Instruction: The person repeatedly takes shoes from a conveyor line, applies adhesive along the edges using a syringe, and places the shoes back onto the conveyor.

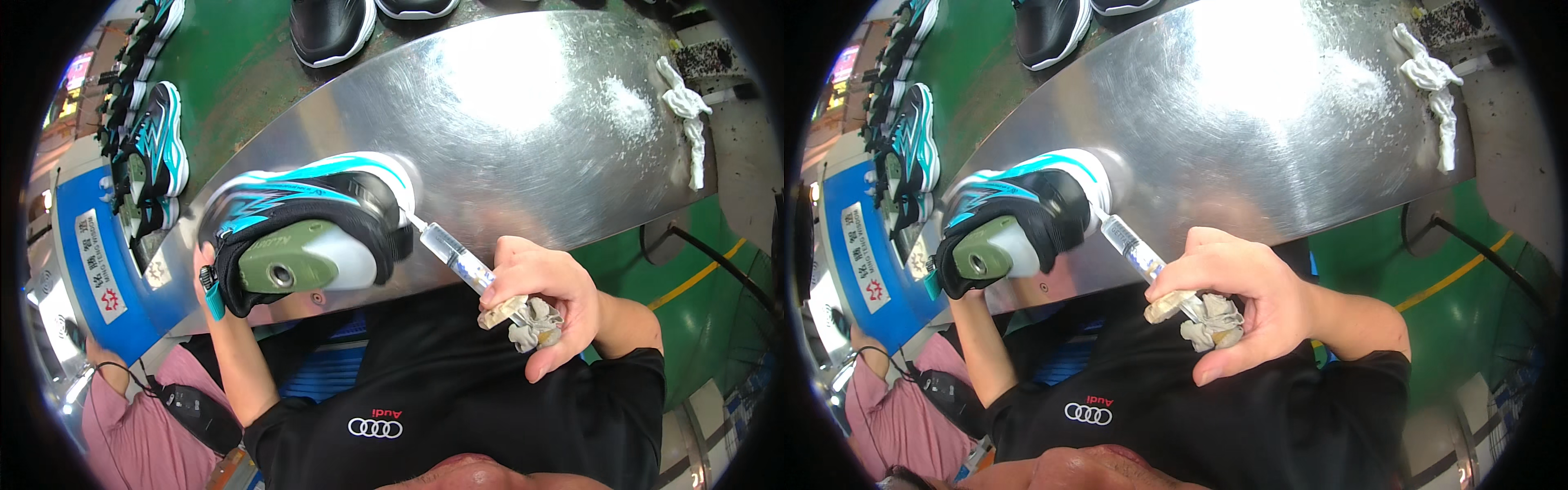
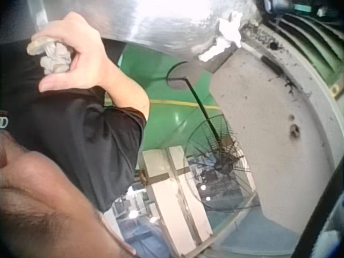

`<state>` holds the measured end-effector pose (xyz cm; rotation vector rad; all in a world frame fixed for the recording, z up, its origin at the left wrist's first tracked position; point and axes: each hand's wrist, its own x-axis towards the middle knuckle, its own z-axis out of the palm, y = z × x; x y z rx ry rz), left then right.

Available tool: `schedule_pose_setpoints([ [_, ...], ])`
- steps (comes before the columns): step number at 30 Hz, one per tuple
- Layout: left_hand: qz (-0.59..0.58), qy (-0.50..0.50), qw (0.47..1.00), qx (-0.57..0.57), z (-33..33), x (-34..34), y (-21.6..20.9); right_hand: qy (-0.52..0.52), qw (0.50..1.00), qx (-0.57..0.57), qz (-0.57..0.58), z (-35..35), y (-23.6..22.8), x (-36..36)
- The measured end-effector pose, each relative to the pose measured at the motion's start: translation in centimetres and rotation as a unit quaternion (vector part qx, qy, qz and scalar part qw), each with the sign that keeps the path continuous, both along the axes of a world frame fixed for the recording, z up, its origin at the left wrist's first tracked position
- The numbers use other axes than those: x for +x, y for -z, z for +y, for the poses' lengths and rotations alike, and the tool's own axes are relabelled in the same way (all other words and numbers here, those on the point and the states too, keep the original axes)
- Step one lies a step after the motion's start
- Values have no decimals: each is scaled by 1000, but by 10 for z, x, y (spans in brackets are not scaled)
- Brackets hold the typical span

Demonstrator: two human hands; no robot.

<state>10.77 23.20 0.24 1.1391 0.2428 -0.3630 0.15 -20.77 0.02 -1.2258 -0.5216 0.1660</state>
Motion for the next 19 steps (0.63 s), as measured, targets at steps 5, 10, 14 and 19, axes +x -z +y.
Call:
schedule_pose_setpoints([
  [5, 13, -94, 995, 28, -11, -48, -10, 14, 1000, -14, -12, 11, 3, 2],
  [10, 14, 34, 999, -10, -10, -96, -20, 29, 999, -14, -11, 20, -1, -1],
  [14, 80, 3, 997, -17, -35, -134, -19, 26, 999, -28, -8, 23, -4, -5],
  [19, 77, -35, 996, -38, -62, -172, 5, 41, 998, -42, -14, 27, -8, -12],
])
